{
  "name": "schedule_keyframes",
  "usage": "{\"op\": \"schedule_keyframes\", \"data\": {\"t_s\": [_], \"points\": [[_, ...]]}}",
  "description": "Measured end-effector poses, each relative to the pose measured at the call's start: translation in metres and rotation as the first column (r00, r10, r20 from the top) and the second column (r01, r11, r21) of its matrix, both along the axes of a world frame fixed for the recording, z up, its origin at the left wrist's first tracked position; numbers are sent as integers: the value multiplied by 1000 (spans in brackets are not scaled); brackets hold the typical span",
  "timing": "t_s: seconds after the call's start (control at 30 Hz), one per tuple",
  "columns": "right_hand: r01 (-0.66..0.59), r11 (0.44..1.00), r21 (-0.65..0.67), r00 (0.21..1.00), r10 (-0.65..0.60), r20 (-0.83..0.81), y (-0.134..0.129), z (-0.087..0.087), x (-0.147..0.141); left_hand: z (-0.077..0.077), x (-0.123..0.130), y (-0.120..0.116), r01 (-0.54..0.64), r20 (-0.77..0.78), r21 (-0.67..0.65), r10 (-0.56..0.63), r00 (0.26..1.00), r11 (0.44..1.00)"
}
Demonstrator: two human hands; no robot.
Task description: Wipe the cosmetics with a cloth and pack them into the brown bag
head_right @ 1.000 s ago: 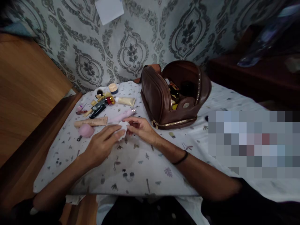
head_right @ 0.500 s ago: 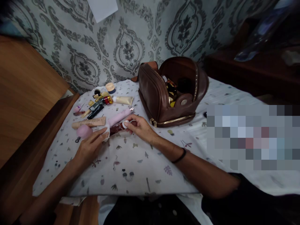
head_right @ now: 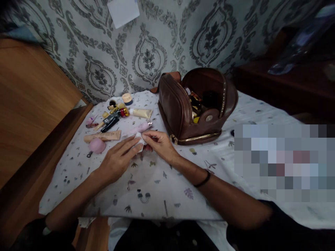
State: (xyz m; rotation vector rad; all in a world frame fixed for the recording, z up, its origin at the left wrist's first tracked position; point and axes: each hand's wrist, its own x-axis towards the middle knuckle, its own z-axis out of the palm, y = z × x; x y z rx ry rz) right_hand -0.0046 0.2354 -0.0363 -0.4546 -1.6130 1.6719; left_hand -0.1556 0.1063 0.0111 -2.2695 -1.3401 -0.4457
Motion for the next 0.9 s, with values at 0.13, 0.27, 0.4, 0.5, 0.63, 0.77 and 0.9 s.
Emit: {"op": "schedule_keyframes", "data": {"t_s": [0.13, 0.27, 0.4, 0.5, 0.63, 0.77, 0.9], "points": [[-80, 994, -68, 996, 82, 28, 0, 0, 2, -9, -13, 0, -13, 20, -38, 14, 1000, 999], [-99, 993, -57, 994, 101, 39, 0, -1, 2, -15, -35, -11, -69, 128, -86, 79, 989, 994], [-75, 997, -22, 995, 76, 58, 1, -3, 1, -20, -53, -22, -106, 219, -139, 135, 966, 985], [-82, 996, -38, 995, 84, 60, 2, -6, 0, -19, -59, -26, -147, 253, -161, 184, 950, 976], [-97, 993, -72, 994, 100, 40, 3, -8, 0, -10, -50, -21, -175, 269, -131, 205, 941, 976], [-93, 995, -43, 995, 95, 33, 1, -8, 0, -3, -22, -7, -92, 245, -98, 114, 963, 991], [-59, 998, -30, 998, 59, 9, -2, -6, -1, -8, -7, 2, -40, 86, -70, 46, 995, 997]]}}
